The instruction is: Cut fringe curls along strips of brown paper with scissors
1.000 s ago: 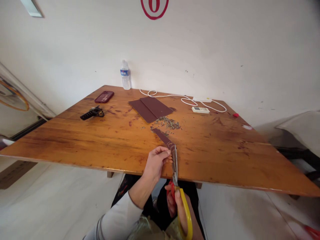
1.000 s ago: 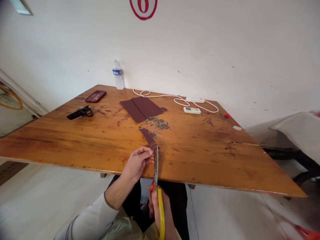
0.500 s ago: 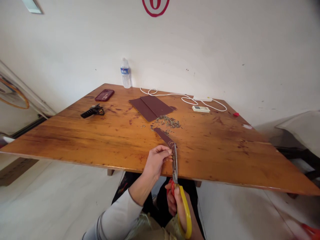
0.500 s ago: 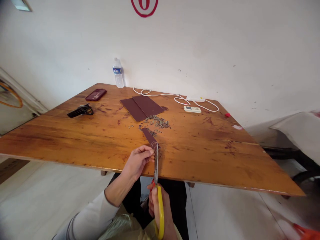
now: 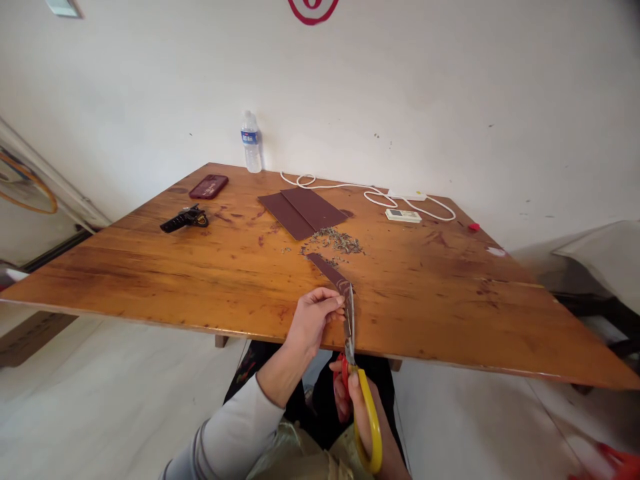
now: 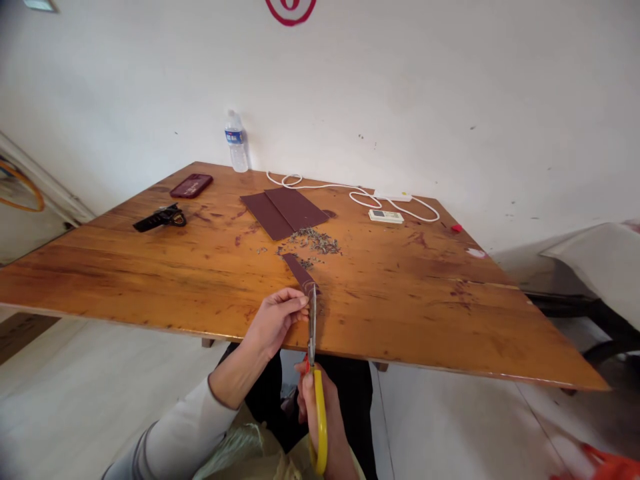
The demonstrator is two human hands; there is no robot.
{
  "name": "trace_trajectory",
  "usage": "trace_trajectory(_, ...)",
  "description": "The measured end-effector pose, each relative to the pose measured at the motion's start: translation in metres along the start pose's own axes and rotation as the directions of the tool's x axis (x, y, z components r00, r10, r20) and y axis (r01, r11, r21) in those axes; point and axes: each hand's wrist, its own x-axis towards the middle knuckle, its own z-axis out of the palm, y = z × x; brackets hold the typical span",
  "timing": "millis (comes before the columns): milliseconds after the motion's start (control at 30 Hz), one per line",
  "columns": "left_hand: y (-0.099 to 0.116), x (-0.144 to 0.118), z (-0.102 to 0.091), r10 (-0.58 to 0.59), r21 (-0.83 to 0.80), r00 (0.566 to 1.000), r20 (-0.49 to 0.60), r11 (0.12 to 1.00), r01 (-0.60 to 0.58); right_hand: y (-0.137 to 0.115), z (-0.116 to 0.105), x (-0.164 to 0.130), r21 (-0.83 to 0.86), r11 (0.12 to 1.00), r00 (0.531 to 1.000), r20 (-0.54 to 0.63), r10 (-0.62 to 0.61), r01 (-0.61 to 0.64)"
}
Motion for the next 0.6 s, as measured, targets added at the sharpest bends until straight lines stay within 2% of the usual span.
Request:
trace_trajectory(233,0.0,0.0,0.001,0.003,0.022,1.0,0.001,1.0,-0.003,0.012,0.002,0.002,0.096,0.995,1.0,-0.028,0.01,-0.007)
trace_trajectory(467,-0.001,0.001,0.0,-0.013,0.019,1.0,-0.002,1.0,0.013,0.018,-0.009,0.001,0.134,0.979,0.987,0.07,0.142,-0.15)
trace_trajectory(600,0.0,0.002,0.0,-0.033,0.009,0.999,-0.018,0.999,0.033,0.013,-0.007,-0.001,0.111,0.987,0.992,0.06,0.11,-0.116)
